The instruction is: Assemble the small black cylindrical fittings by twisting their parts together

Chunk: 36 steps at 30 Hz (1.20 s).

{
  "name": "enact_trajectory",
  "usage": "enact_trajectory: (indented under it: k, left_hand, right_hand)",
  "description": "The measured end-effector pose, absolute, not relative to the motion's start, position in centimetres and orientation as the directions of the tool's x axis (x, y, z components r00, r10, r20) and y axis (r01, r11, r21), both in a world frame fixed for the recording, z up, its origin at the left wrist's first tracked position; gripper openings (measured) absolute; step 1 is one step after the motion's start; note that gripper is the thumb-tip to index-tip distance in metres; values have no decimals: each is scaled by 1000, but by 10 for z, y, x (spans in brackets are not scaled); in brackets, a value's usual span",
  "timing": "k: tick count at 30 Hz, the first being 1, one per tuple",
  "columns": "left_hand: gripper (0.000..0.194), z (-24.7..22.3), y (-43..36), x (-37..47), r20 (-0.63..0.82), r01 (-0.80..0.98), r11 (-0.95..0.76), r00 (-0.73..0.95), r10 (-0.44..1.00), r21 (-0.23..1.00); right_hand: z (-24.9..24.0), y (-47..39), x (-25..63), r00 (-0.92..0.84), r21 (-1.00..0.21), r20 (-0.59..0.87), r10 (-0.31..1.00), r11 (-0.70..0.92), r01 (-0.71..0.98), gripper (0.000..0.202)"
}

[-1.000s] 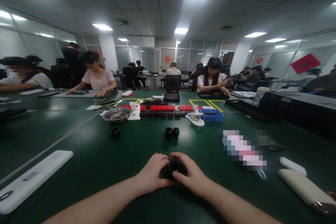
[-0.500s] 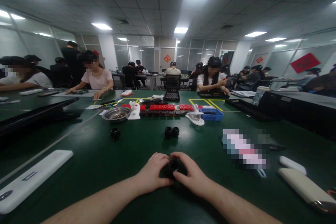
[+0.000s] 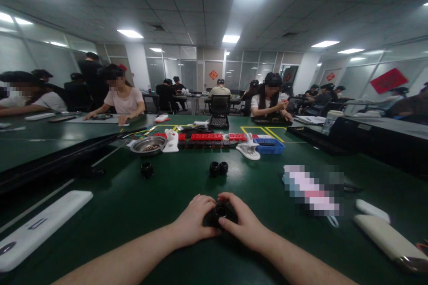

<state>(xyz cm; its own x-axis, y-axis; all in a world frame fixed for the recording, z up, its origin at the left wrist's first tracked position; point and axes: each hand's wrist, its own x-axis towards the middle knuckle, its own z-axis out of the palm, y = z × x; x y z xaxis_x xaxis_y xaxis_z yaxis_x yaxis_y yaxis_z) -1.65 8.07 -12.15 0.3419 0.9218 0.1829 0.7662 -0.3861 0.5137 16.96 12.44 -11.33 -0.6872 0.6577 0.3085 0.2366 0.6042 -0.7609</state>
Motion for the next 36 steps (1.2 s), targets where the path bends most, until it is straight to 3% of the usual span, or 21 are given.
enact_trajectory:
  k: [3,6,9,13,17,21,25,29,33,36]
  left_hand:
    - [41,-121,80,-16,186,765,-384,338,923,516]
    - [44,-121,79,-16,187,763,-390,344,920,515]
    - [44,-121,80,-17,183,767,-391,348,919,508]
    - [41,-120,80,-17,187,763,-393,348,919,513]
    - [40,-120,80,-16,189,754,-393,347,919,526]
    - [45,-123,81,-18,187,753,-391,346,919,528]
    - [47,-121,81,-18,166,755,-383,351,922,533]
    - [39,-118,80,-16,176,765,-390,351,920,513]
    - [37,-117,80,-15,171,768,-383,346,922,513]
    - [41,-118,80,-15,164,764,-374,341,926,526]
  right_hand:
    - [-112,125,169,-647,-735,329,688,616,282,30]
    - [-108,125,169,-682,-708,354,640,660,251,21]
    - [-108,125,170,-735,-712,368,570,681,172,33]
    - [-112,123,169,-697,-739,336,634,636,222,43]
    - [-112,123,167,-639,-736,307,705,602,310,33]
    - [-108,124,168,-680,-716,331,654,644,271,26]
    - [-109,125,170,-749,-729,341,568,663,172,36]
    - [-113,124,170,-691,-753,312,652,613,239,42]
    - [-112,123,168,-636,-734,317,704,607,305,30]
    - [-109,124,168,-662,-705,339,668,646,291,22]
